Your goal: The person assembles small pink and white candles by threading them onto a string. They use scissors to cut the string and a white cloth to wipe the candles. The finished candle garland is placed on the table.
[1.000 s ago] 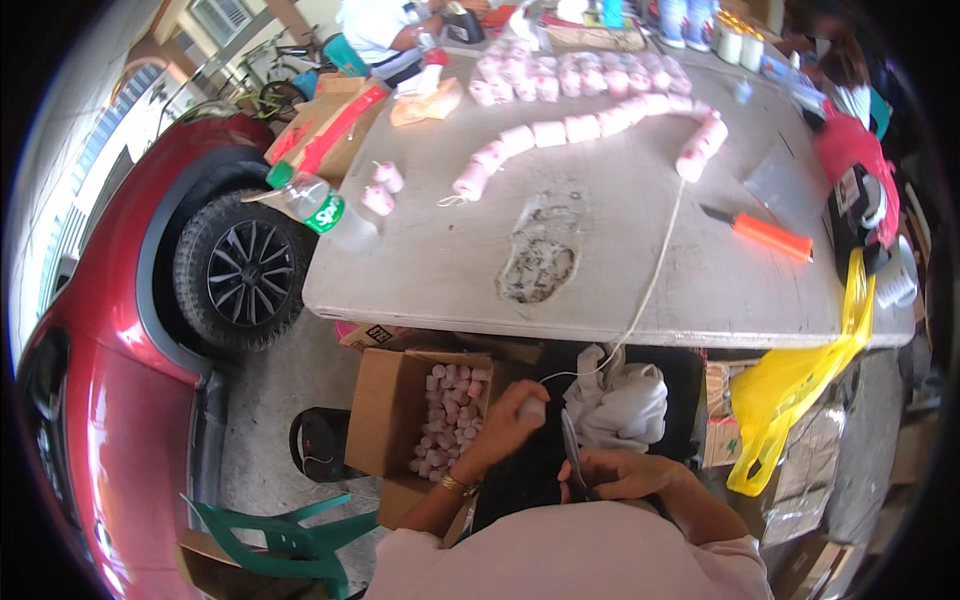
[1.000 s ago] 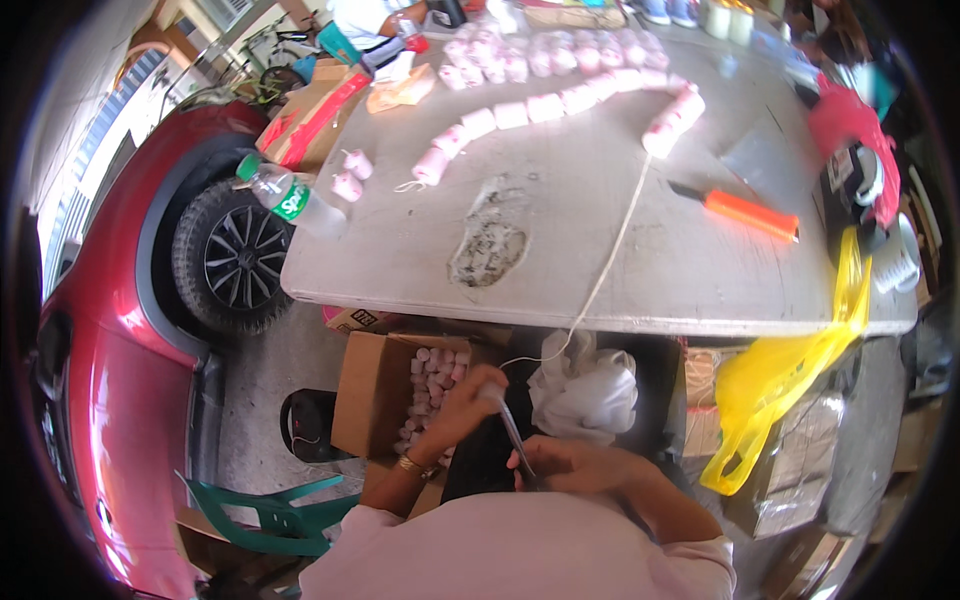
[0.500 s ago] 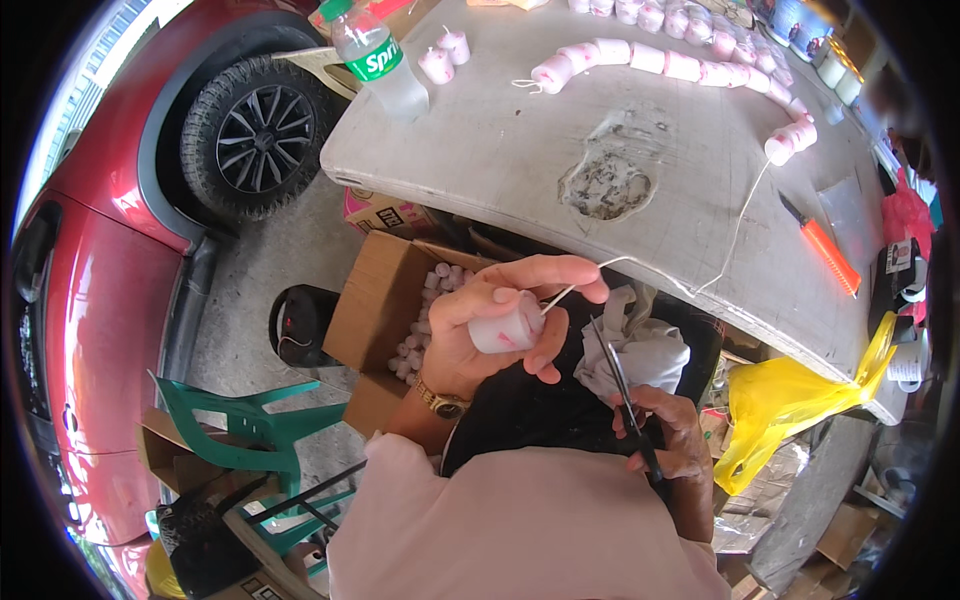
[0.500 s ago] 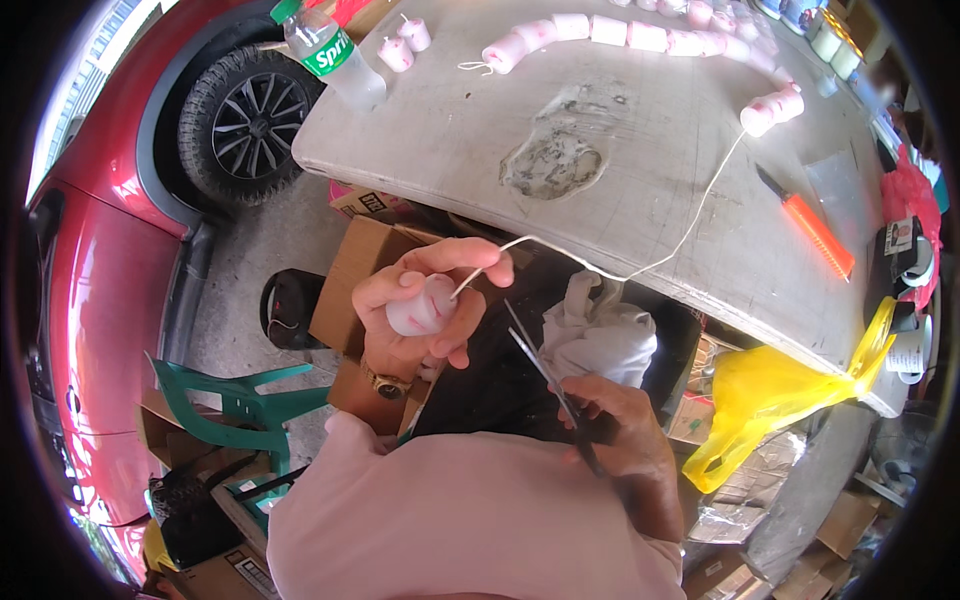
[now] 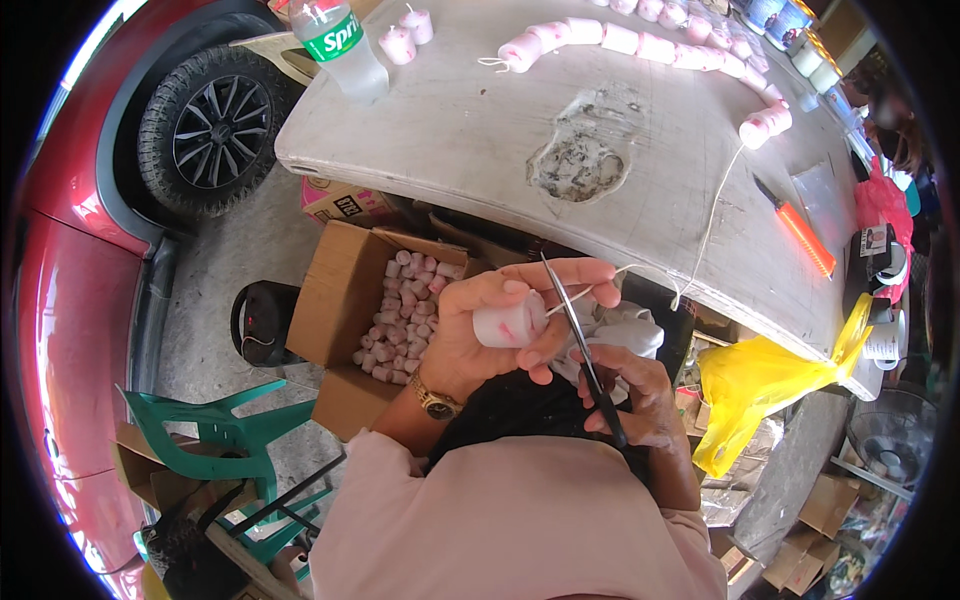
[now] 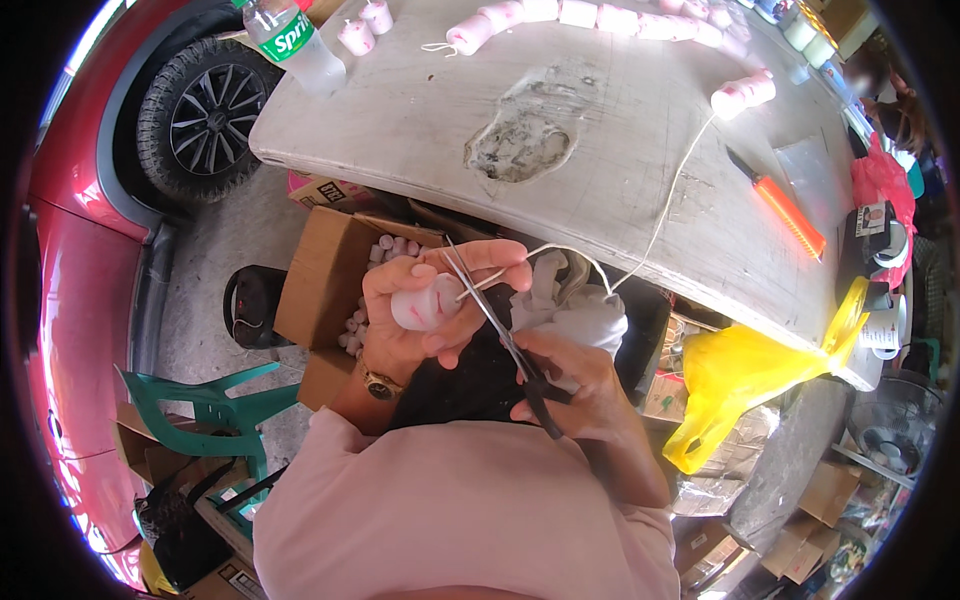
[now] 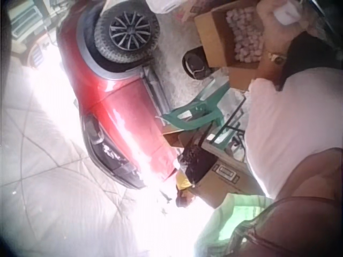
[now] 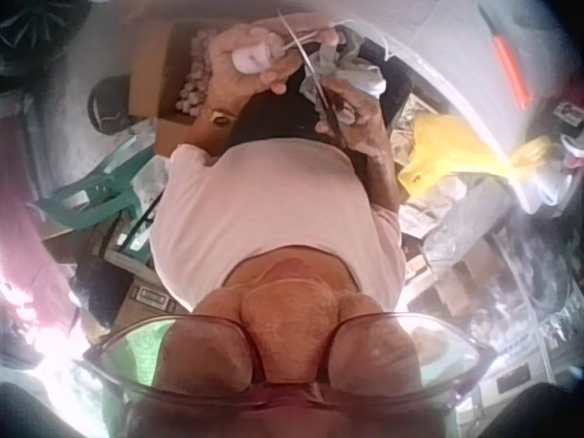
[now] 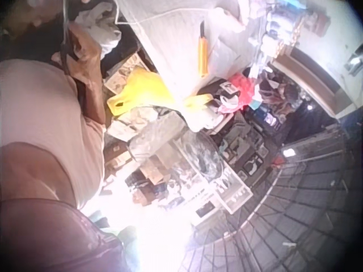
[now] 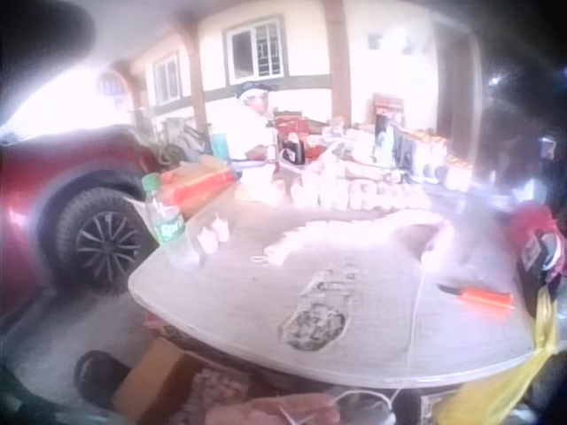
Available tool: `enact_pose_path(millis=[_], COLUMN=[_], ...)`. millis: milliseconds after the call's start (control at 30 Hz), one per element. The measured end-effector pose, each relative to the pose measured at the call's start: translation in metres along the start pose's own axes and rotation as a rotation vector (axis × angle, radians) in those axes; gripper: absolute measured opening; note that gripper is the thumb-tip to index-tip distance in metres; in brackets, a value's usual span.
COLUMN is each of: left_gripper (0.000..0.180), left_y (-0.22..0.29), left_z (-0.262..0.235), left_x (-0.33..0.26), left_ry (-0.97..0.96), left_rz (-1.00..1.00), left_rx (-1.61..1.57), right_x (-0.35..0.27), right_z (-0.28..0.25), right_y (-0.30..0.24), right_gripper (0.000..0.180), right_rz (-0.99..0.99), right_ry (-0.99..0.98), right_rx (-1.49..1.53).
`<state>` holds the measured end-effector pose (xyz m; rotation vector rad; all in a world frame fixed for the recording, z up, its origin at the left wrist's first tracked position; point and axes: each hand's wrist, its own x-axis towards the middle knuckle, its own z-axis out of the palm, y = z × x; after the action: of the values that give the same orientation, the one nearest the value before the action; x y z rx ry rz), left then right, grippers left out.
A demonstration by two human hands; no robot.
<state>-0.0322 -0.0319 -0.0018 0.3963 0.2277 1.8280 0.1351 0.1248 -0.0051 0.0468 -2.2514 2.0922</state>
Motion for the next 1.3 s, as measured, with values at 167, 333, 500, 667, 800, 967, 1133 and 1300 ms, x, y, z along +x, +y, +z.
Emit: enact_pose_path(millis=[167, 333, 500, 667, 800, 967, 1133, 1300], left_gripper=[0.079, 0.079, 0.081, 0.076, 0.079, 0.092, 0.095, 0.092], left_y=[-0.001, -0.001, 0.009, 0.018, 0.023, 0.020, 0.017, 0.005], left_z=[-0.006, -0.009, -0.001, 0.018, 0.024, 0.028, 0.028, 0.035], left_x=[0.004, 0.003, 0.004, -0.003, 0.003, 0.016, 0.027, 0.033], left_ry=[-0.054, -0.064, -0.069, 0.071, 0.060, 0.153, 0.158, 0.246], left_rz=[-0.032, -0.031, 0.078, 0.264, 0.475, 0.537, 0.590, 0.523], left_rx=[-0.099, -0.004, 0.134, 0.771, 1.305, 1.419, 1.384, 1.003], right_x=[-0.001, -0.008, -0.010, -0.019, -0.028, -0.037, -0.037, -0.036], right_z=[0.002, 0.004, 0.005, -0.003, -0.014, -0.024, -0.025, -0.045], right_y=[0.004, 0.004, -0.012, -0.025, -0.024, -0.029, -0.031, -0.029], right_gripper=[0.061, 0.057, 0.068, 0.074, 0.067, 0.056, 0.047, 0.042], right_rz=[-0.002, 0.069, 0.011, 0.112, 0.097, 0.016, -0.004, 0.104], right_ry=[0.026, 0.052, 0.090, 0.322, 0.545, 0.652, 0.691, 0.938], right_rx=[-0.018, -0.093, -0.113, -0.428, -0.413, -0.396, -0.683, -1.013])
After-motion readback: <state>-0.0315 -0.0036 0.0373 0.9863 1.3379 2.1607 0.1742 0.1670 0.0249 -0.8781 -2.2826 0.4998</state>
